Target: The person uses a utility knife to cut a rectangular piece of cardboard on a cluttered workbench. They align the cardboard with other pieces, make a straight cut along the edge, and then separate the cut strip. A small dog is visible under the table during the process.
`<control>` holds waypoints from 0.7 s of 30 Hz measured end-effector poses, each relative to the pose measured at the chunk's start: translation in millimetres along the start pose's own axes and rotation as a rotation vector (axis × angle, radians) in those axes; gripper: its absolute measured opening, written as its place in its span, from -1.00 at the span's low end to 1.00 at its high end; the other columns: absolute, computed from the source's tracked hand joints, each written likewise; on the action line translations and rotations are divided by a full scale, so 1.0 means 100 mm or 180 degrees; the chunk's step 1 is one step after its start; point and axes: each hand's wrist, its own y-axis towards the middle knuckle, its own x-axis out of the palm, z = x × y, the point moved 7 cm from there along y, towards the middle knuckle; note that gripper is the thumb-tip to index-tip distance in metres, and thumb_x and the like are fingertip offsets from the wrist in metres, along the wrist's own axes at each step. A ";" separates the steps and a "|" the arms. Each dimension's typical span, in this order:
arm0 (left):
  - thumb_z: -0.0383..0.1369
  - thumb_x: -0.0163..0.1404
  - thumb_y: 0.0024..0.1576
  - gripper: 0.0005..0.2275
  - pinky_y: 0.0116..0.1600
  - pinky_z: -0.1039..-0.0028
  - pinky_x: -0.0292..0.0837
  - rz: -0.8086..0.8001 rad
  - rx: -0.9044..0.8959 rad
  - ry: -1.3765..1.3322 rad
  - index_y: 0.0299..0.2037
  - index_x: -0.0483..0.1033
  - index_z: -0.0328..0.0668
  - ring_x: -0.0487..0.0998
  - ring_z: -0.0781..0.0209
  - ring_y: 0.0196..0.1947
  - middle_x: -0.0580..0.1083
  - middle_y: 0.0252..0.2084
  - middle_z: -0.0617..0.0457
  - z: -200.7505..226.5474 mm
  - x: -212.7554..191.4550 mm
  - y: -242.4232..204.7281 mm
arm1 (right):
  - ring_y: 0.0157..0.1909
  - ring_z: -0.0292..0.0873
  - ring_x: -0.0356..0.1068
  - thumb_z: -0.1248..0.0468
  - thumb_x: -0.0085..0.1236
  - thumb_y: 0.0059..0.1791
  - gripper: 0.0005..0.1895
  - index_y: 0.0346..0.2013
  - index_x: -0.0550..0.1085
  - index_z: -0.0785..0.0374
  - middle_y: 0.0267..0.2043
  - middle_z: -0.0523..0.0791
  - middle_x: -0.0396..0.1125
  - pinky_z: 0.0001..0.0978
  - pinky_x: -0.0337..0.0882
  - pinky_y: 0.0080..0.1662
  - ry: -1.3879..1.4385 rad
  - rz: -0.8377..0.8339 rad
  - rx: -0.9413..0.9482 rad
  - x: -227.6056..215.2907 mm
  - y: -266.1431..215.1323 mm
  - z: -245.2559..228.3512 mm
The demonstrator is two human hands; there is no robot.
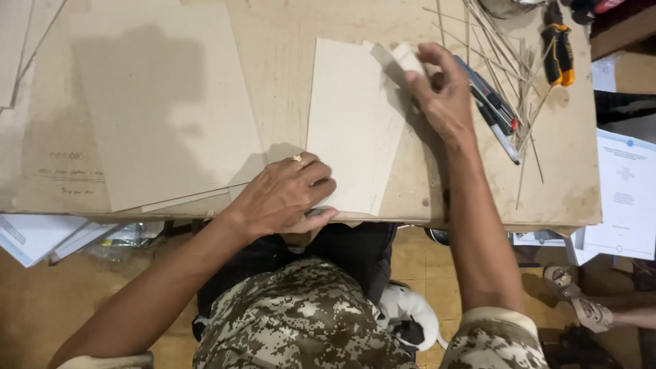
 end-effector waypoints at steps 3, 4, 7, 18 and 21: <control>-0.01 0.09 0.14 -0.65 -0.05 0.26 0.57 0.0092 -0.0031 0.0005 -0.21 0.59 -0.16 0.52 -0.13 0.10 0.50 -0.04 -0.04 0.02 -0.07 0.03 | -0.32 -0.11 0.36 0.40 0.30 0.12 -0.70 0.15 0.52 0.30 -0.10 0.06 0.33 -0.38 0.37 -0.39 -0.0462 -0.0105 -0.0471 -0.20 -0.08 0.16; -0.01 0.09 0.14 -0.65 -0.05 0.26 0.57 0.0077 -0.0055 -0.0015 -0.21 0.59 -0.16 0.52 -0.13 0.10 0.50 -0.04 -0.04 0.02 -0.04 0.01 | -0.32 -0.11 0.36 0.40 0.30 0.12 -0.70 0.15 0.52 0.30 -0.10 0.06 0.33 -0.38 0.37 -0.39 -0.0454 -0.0128 -0.0446 -0.22 -0.23 0.02; 0.02 0.05 0.16 -0.62 0.10 0.21 0.53 -0.0089 -0.0134 0.0049 -0.08 0.60 -0.10 0.51 -0.14 0.16 0.53 0.00 -0.02 0.02 -0.01 0.03 | -0.28 0.09 0.38 0.26 0.38 0.01 -0.64 0.05 0.59 0.37 -0.24 0.06 0.33 -0.15 0.42 -0.28 -0.0956 -0.0508 -0.0756 -0.17 -0.70 -0.42; -0.01 0.06 0.17 -0.62 0.20 0.15 0.47 -0.0249 -0.0233 -0.0008 -0.03 0.61 -0.12 0.50 -0.13 0.15 0.53 -0.03 -0.05 0.04 -0.07 0.08 | -0.19 0.10 0.43 0.31 0.34 -0.03 -0.67 0.03 0.61 0.19 -0.20 -0.01 0.43 -0.09 0.45 -0.10 -0.1022 -0.0969 -0.0706 0.08 -1.44 -0.44; -0.01 0.03 0.20 -0.62 0.20 0.14 0.47 -0.0343 -0.0300 -0.0090 -0.02 0.60 -0.13 0.50 -0.14 0.15 0.53 -0.03 -0.06 0.05 -0.09 0.09 | -0.14 0.07 0.40 0.24 0.33 -0.01 -0.68 0.04 0.61 0.17 -0.16 -0.06 0.44 -0.14 0.43 -0.03 -0.1134 -0.0903 -0.0802 0.12 -1.45 -0.54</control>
